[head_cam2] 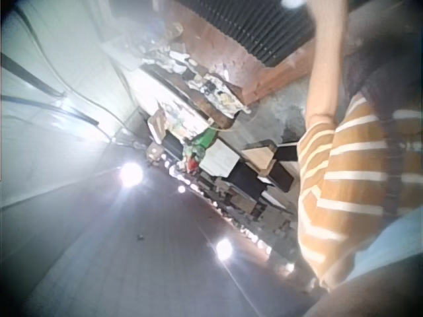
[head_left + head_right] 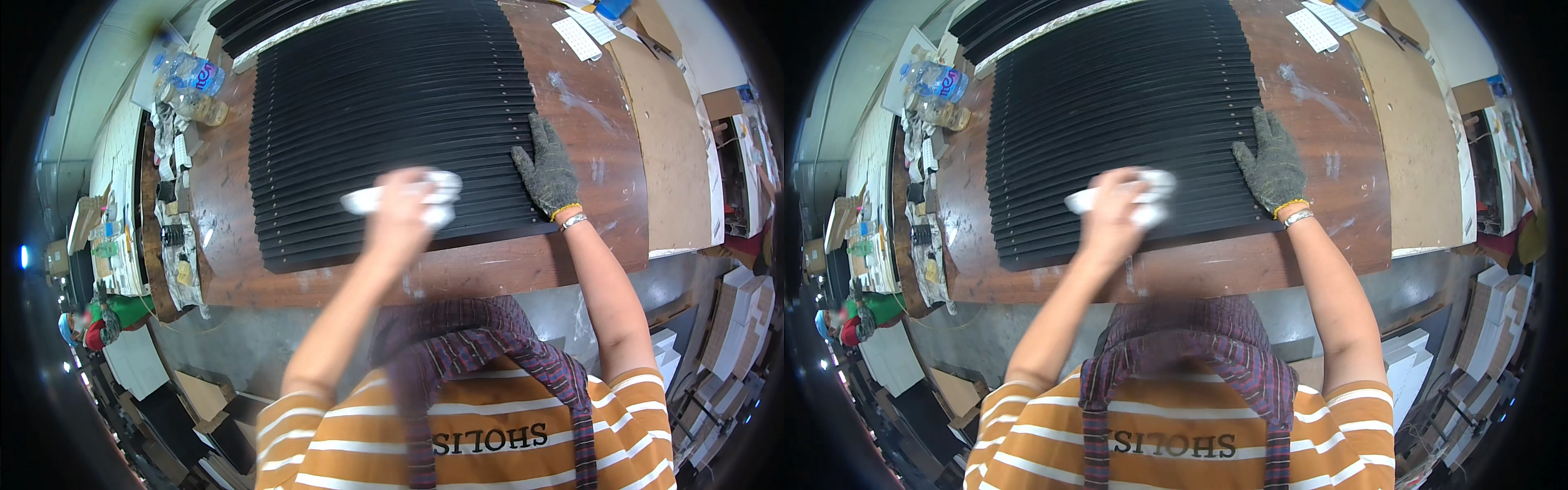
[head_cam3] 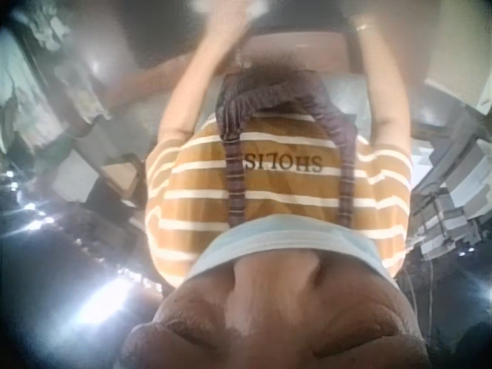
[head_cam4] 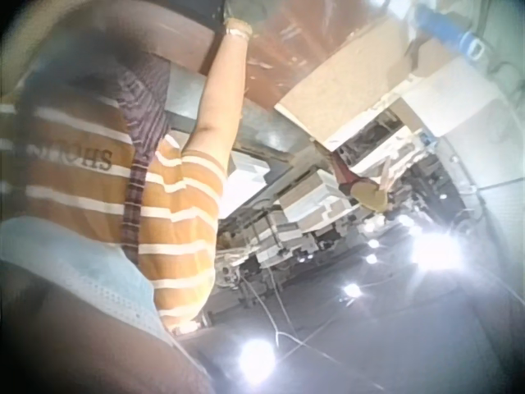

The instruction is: The person wipes a stack of black rubber mats on a workbench using a sponge and a white cloth. They alternate between scrubbing with the sponge and wiping with the cloth, handling the mats one at a time and moving them aside after cleaning.

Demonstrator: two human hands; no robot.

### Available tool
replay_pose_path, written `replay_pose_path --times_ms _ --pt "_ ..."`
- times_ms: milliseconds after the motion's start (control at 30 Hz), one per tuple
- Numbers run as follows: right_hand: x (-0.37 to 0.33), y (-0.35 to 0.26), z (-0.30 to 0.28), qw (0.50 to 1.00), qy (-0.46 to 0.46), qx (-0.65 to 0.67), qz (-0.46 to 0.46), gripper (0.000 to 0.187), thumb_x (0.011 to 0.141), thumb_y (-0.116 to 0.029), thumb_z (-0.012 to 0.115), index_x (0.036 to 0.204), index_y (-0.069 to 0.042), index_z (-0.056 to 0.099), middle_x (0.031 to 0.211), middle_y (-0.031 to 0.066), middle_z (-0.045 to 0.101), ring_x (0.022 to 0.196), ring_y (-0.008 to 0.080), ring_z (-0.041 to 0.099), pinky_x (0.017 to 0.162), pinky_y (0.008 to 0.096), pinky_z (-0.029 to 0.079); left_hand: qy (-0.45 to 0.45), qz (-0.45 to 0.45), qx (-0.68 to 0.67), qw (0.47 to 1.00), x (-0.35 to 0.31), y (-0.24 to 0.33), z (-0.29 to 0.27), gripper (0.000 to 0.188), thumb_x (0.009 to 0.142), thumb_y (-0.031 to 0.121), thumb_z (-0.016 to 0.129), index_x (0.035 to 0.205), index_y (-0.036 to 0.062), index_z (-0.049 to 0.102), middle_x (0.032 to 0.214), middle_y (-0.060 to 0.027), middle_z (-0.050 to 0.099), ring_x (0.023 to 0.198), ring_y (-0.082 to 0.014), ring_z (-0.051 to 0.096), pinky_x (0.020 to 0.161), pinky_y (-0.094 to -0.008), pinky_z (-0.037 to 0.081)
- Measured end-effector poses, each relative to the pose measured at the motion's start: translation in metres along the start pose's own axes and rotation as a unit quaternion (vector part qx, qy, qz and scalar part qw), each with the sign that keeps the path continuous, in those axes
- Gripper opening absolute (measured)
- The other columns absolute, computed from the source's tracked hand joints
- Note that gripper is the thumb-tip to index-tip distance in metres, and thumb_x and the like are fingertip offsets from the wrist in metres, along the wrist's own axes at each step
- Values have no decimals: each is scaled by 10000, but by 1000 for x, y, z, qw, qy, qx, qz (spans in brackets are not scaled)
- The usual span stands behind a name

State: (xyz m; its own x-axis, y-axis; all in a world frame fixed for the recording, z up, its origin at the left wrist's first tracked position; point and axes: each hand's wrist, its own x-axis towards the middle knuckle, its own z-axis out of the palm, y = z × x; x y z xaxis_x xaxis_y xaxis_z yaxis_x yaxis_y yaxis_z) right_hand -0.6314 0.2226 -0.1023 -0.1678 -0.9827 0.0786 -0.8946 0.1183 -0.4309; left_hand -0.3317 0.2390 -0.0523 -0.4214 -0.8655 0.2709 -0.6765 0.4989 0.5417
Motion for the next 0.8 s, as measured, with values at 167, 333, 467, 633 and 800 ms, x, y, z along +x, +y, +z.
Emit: replay_pose_path --times_ms 167,333,467,633,800 --pt "-1 3 3 999 -6 30 -15 752 999 -449 612 1602 -76 362 1603 254 404 1505 396 361 1232 467 309 -78 242 51 966 -4 52 71 330 850 156 664 1172 189 732 1344 -26 663 1190 -252 619 1027 -436 504" --pt "1 -7 -7 1000 -19 -7 9 743 1003 -483 591 1592 -77 389 1611 239 403 1495 377 381 1235 458 305 -12 34 126 991 -113 -89 -61 297 745 47 709 985 193 806 1200 -18 749 1149 -285 632 976 -437 506" --pt "-21 -27 -38 993 46 -45 -104 921 859 -496 767 1586 -68 398 1633 251 345 1510 447 310 1245 517 269 74 -53 168 982 -128 -97 -112 477 697 -107 548 1034 114 805 1237 -91 729 1172 -337 612 1023 -431 502" --pt "-68 -51 -45 965 -100 -48 -238 1150 629 -617 858 1529 -28 449 1639 225 345 1532 421 284 1265 548 213 52 86 -28 995 -44 20 -1 348 788 -6 682 1092 130 786 1207 -95 734 1143 -282 664 978 -486 528" --pt "-73 -53 -27 970 -74 -71 -221 1208 540 -582 898 1529 -45 460 1628 192 393 1513 414 332 1264 556 221 -11 74 55 996 -83 -38 5 310 820 2 654 1086 146 724 1276 -10 708 1244 -235 631 1130 -544 416"
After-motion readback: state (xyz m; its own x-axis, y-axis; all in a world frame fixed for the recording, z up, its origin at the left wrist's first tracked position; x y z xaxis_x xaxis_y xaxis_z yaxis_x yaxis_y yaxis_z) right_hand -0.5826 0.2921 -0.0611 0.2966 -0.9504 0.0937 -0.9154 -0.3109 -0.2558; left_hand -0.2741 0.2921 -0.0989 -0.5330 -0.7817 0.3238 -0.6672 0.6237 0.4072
